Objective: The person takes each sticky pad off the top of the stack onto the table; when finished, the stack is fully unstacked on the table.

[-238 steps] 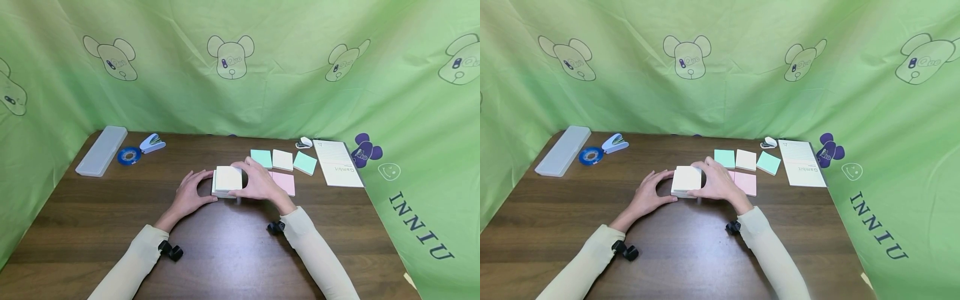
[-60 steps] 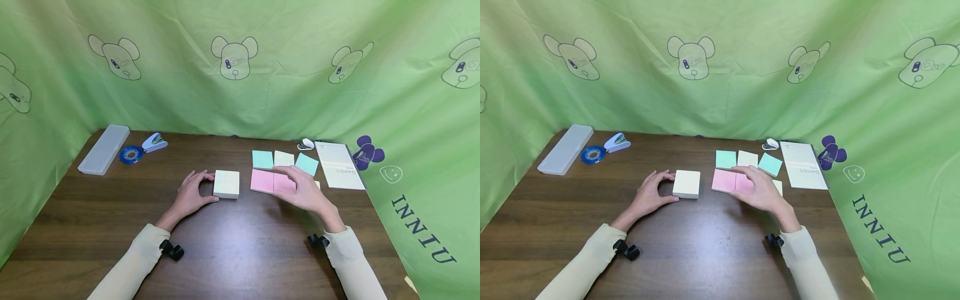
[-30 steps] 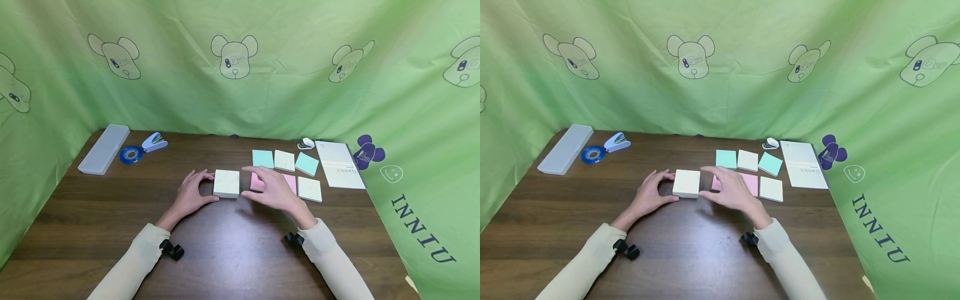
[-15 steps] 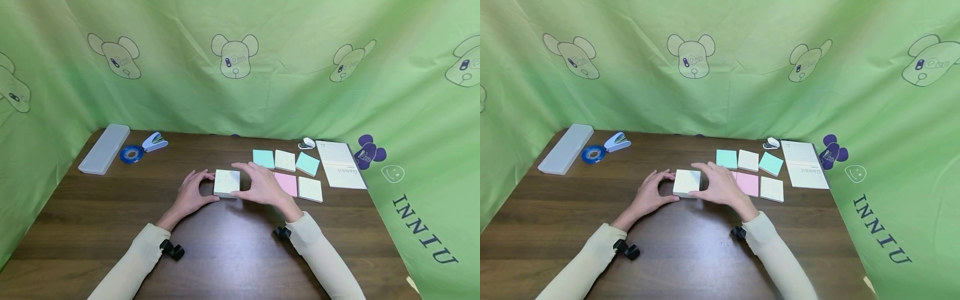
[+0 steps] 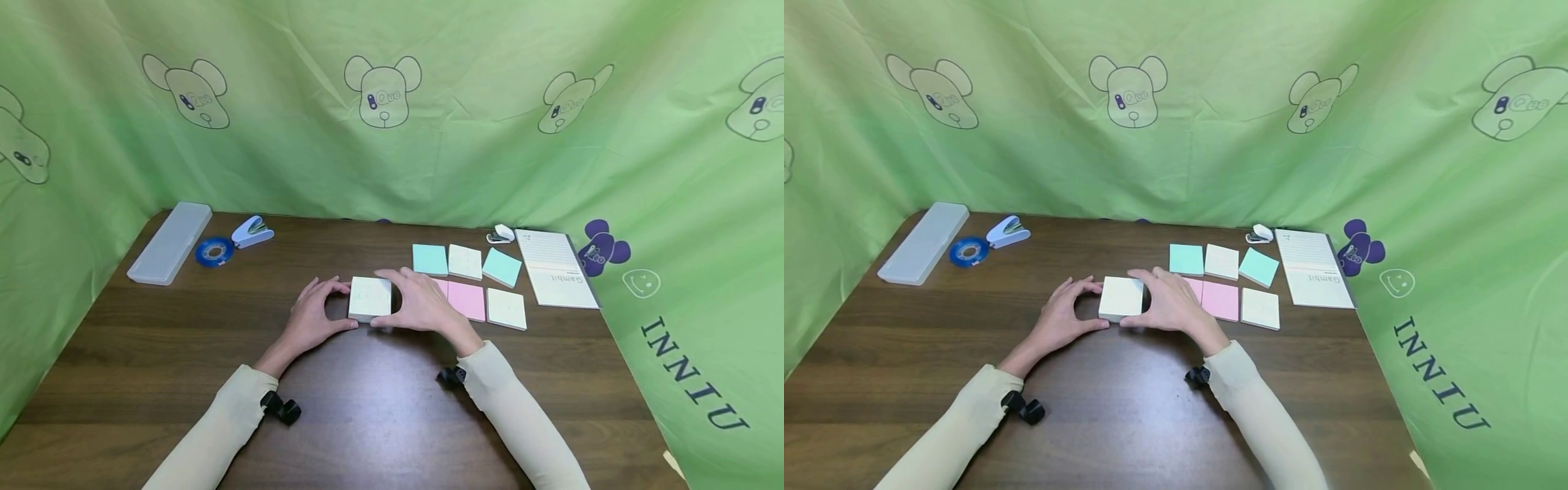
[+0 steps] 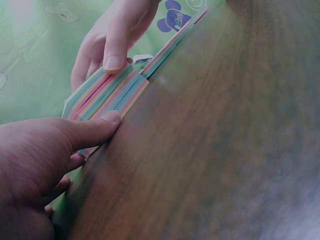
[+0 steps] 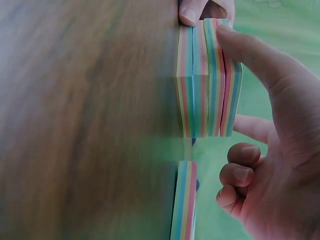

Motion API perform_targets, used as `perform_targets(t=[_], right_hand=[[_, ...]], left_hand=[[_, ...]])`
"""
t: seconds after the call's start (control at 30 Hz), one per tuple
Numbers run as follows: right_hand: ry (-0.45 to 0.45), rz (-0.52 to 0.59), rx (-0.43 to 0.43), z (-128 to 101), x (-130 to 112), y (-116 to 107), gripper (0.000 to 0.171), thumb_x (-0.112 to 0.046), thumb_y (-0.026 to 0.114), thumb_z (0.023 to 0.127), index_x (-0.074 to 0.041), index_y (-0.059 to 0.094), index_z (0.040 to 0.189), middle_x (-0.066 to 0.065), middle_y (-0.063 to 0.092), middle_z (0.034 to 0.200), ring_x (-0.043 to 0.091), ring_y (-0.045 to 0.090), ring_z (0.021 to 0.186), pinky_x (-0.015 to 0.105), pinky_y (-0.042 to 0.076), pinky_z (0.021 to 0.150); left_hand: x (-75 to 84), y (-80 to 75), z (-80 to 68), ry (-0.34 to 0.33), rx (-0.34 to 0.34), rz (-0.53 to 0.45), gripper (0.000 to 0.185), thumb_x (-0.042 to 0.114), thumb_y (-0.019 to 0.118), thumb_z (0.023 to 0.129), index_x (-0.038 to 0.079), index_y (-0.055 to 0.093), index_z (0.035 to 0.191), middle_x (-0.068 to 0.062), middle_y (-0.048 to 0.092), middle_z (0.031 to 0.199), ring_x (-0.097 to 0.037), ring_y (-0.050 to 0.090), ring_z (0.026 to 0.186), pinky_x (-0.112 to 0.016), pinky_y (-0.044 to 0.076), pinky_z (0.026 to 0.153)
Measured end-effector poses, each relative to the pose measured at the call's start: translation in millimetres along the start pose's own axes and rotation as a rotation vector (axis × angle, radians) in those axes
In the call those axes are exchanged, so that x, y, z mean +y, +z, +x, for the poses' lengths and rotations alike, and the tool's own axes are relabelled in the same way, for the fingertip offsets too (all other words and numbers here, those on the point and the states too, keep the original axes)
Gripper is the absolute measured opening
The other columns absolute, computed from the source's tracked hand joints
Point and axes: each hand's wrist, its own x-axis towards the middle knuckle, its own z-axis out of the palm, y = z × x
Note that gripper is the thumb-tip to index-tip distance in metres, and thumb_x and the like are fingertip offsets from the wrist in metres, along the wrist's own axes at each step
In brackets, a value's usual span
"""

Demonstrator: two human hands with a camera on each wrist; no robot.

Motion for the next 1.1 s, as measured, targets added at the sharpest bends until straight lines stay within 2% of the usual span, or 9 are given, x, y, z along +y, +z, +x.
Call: perform_targets(t=[0.37, 0.53, 0.73, 1.1], right_hand=[[-0.018, -0.001, 0.004, 3.7, -0.7, 1.7, 0.096, -0.066, 0.093, 0.078, -0.018, 0.063, 0.155, 0.001, 0.062, 0.100, 0.016, 0.050, 0.076, 0.033, 0.047, 0.069], [-0.016, 0.020, -0.001, 3.4, -1.3, 1.6, 0.094, -0.061, 0.094, 0.078, -0.015, 0.064, 0.154, 0.001, 0.064, 0.105, 0.017, 0.053, 0.080, 0.035, 0.050, 0.075], [-0.010, 0.042, 0.000, 3.5, -1.4, 1.8, 0.091, -0.058, 0.095, 0.078, -0.015, 0.064, 0.152, 0.002, 0.065, 0.110, 0.016, 0.055, 0.085, 0.037, 0.053, 0.080], [-0.022, 0.061, 0.050, 1.4, 5.5, 0.3, 0.089, -0.059, 0.096, 0.077, -0.016, 0.067, 0.149, 0.000, 0.065, 0.109, 0.017, 0.056, 0.086, 0.036, 0.051, 0.076]], left_hand=[[-0.7, -0.3, 0.3, -0.007, -0.007, 0.007, 0.062, 0.021, 0.102, 0.081, 0.007, 0.068, 0.131, -0.015, 0.071, 0.146, -0.038, 0.048, 0.157, -0.057, 0.019, 0.139], [0.6, -1.4, 0.0, -0.010, -0.009, 0.007, 0.062, 0.021, 0.103, 0.081, 0.007, 0.069, 0.131, -0.015, 0.071, 0.146, -0.039, 0.048, 0.157, -0.058, 0.020, 0.139], [0.2, -1.0, -0.1, -0.006, -0.010, 0.009, 0.062, 0.022, 0.102, 0.081, 0.006, 0.068, 0.130, -0.014, 0.072, 0.145, -0.038, 0.049, 0.156, -0.054, 0.019, 0.139], [-0.9, 0.1, 0.4, -0.004, -0.008, 0.001, 0.064, 0.021, 0.103, 0.079, 0.006, 0.069, 0.130, -0.014, 0.072, 0.145, -0.038, 0.049, 0.156, -0.054, 0.019, 0.139]])
